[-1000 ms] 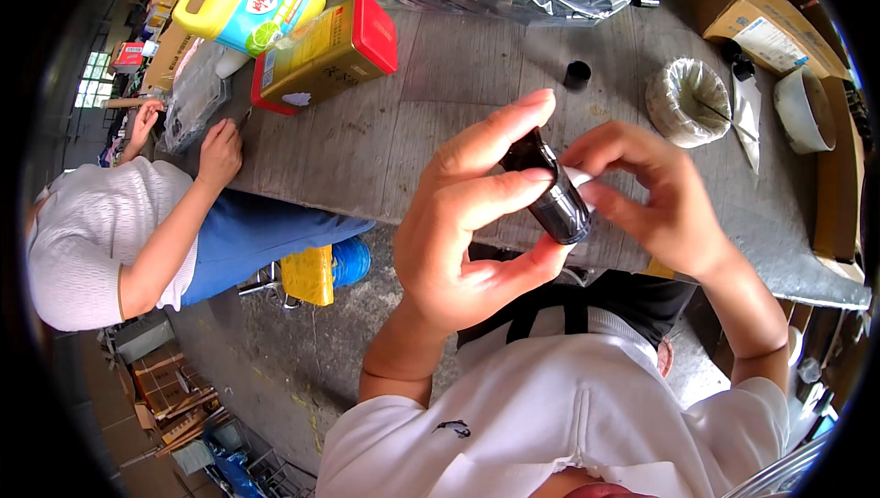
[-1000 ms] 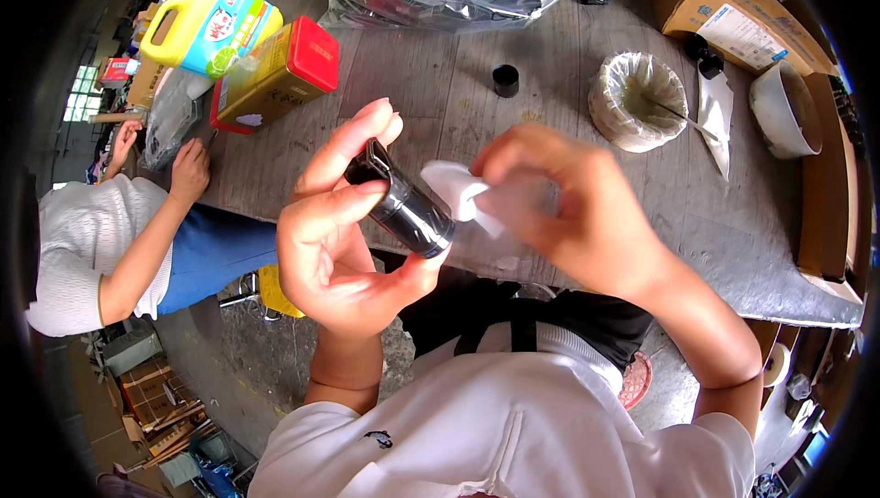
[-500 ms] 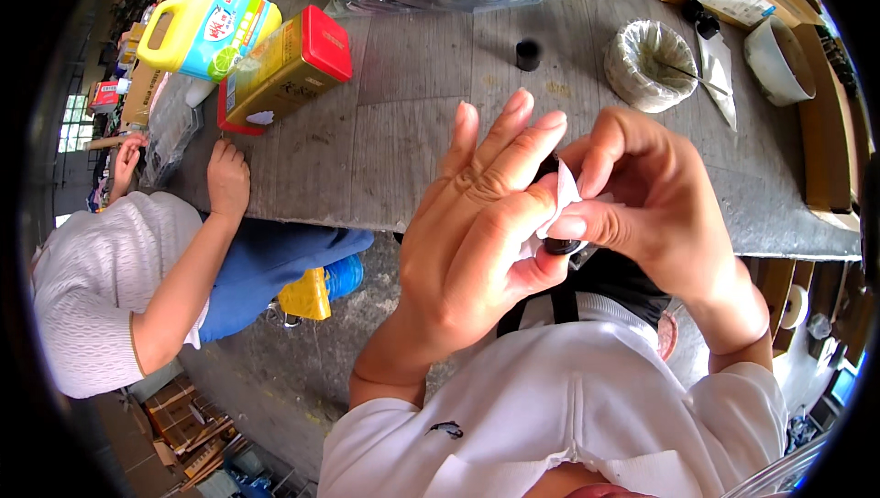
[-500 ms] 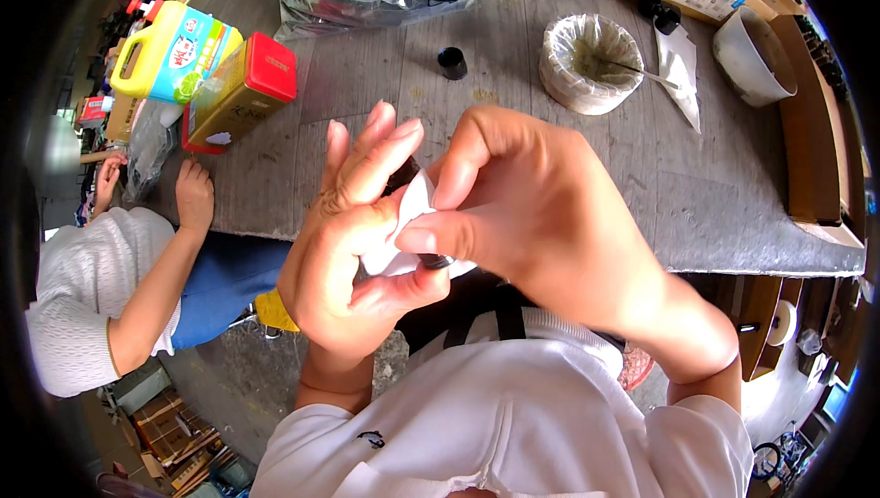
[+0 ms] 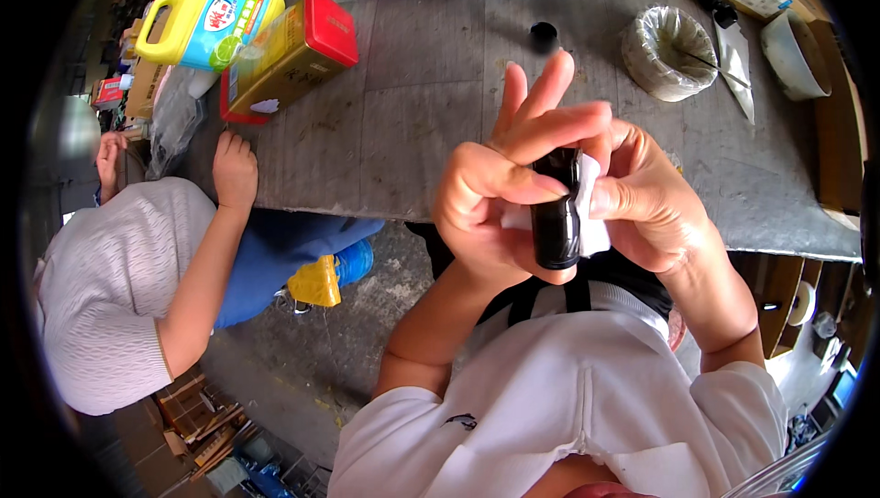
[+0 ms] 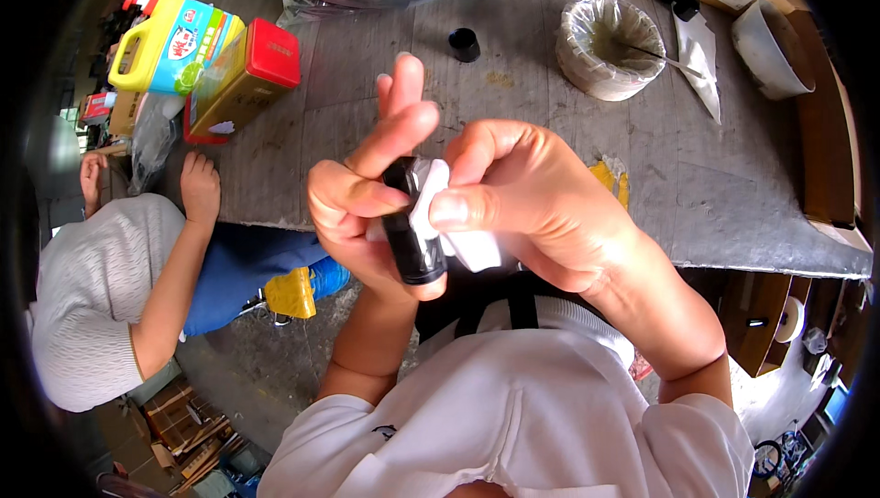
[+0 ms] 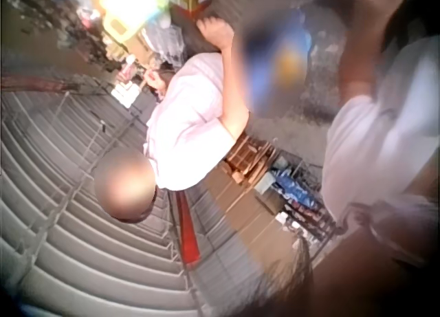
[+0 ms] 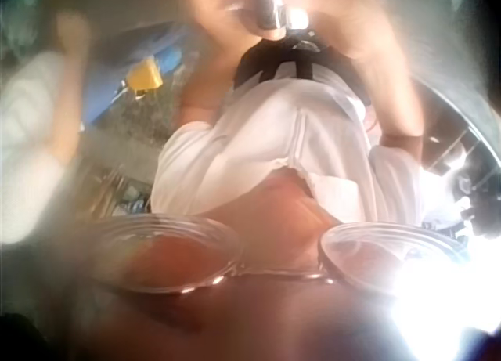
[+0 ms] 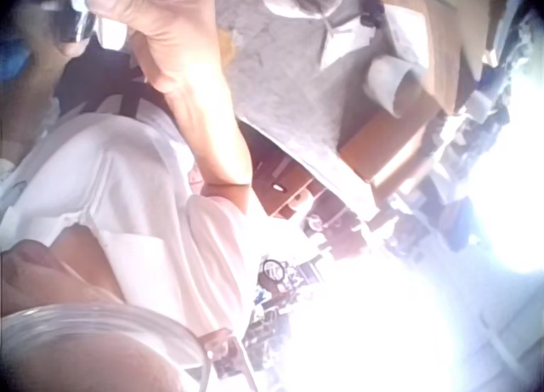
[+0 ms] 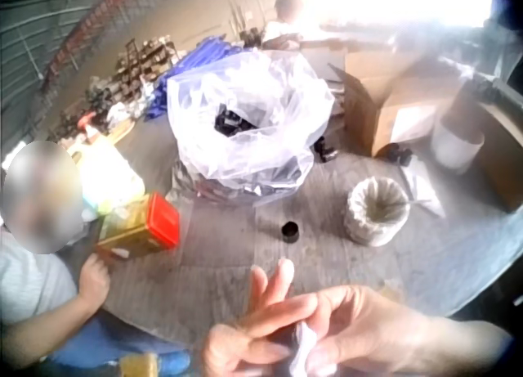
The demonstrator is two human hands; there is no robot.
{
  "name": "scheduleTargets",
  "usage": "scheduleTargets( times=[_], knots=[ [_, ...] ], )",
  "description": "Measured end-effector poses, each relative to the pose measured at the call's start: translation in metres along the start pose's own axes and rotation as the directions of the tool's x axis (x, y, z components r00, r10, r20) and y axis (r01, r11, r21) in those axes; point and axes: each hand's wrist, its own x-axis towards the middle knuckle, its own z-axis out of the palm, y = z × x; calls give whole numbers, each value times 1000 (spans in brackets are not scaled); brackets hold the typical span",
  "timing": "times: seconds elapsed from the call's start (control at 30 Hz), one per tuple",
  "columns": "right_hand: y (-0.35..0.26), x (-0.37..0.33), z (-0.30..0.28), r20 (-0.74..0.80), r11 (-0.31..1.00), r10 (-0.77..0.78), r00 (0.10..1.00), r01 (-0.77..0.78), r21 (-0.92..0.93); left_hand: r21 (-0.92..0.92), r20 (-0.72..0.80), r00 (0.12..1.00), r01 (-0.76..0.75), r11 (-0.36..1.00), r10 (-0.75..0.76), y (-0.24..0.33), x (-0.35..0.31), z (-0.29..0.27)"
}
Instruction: The person repeatedly picks up small black cylindrical parts, wipes them with a white tissue, and uses a thin metal tool to clean the interior. Finished parts are placed into a plastic bag on the table.
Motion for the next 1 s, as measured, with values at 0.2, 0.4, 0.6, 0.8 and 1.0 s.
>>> scheduleTargets(
  times=[0.2,0.4,0.6,0.8,1.0],
  knots=[
    [1,3,-14,-108,975,-198,974,184,-124,-173,-140,990,-23,985,-2,-10,-2,12],
    [-14,-3,-14,124,321,-523,843,330,-888,-153,-153,988,-8,988,-16,-9,-2,11],
    [-16,-14,-6,230,213,-503,833,378,-901,-82,-162,987,8,997,-21,-8,-4,10],
    [-17,-35,11,114,811,-370,922,380,-446,360,-86,993,106,927,-80,5,6,31],
    [-69,-74,-11,130,595,-489,863,439,-674,672,99,992,-9,741,-78,16,18,43]
  ],
)
